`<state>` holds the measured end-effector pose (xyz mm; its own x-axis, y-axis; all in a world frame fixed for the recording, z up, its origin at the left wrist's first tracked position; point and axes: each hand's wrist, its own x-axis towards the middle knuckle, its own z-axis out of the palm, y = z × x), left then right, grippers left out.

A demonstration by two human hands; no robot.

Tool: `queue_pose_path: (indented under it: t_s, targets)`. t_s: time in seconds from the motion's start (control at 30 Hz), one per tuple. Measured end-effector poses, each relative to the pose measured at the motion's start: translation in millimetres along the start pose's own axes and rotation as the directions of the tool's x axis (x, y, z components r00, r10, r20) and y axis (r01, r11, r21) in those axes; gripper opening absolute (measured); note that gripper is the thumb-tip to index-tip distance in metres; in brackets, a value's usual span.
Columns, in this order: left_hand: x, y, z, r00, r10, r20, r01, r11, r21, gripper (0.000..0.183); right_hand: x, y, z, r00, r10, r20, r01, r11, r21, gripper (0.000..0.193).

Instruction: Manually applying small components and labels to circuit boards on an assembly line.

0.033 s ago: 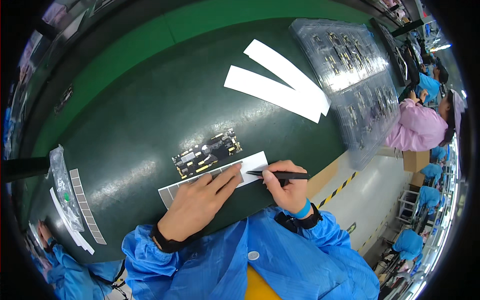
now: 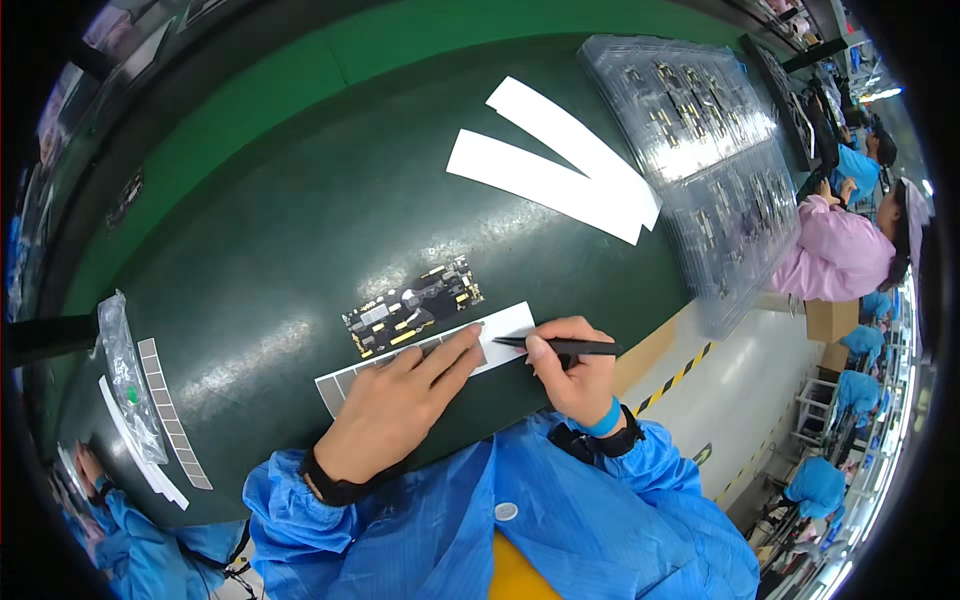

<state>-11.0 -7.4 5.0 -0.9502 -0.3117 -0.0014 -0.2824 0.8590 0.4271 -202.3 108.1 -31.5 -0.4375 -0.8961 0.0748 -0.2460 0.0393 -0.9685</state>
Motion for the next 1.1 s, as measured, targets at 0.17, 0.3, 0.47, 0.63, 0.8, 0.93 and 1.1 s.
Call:
queue_pose_path:
  t_s: [0.17,0.3,0.47,0.63,0.8,0.93,1.1]
  targets:
    - [3,-3,4,1.000,-0.015,-0.027,0.015,1.000,0.005,0.044,7,-2,12,0.986,0.134,-0.095,-0.132,0.991,0.032,0.011]
    - [5,-4,4,0.999,-0.042,0.009,0.042,0.999,-0.015,0.046,9,-1,16,0.988,0.120,-0.101,-0.116,0.992,0.042,0.011]
    - [5,-5,4,0.999,-0.048,0.020,0.048,0.999,-0.015,0.051,14,-5,18,0.998,0.042,-0.051,-0.042,0.999,-0.001,0.010]
    - [7,-5,3,0.998,-0.066,0.015,0.067,0.996,-0.051,0.052,11,1,15,0.997,0.034,-0.069,-0.033,0.999,0.013,0.010]
    - [7,0,3,0.996,-0.085,0.040,0.085,0.996,-0.001,0.051,11,-6,13,0.986,0.140,-0.092,-0.119,0.971,0.207,0.011]
    - [3,3,1,0.996,-0.089,-0.028,0.089,0.996,-0.021,0.047,27,-19,12,0.980,0.171,-0.104,-0.130,0.939,0.318,0.015]
    - [17,-17,-6,0.976,-0.155,-0.152,0.160,0.987,0.017,0.039,53,-2,17,0.990,0.139,-0.028,-0.127,0.958,0.256,0.012]
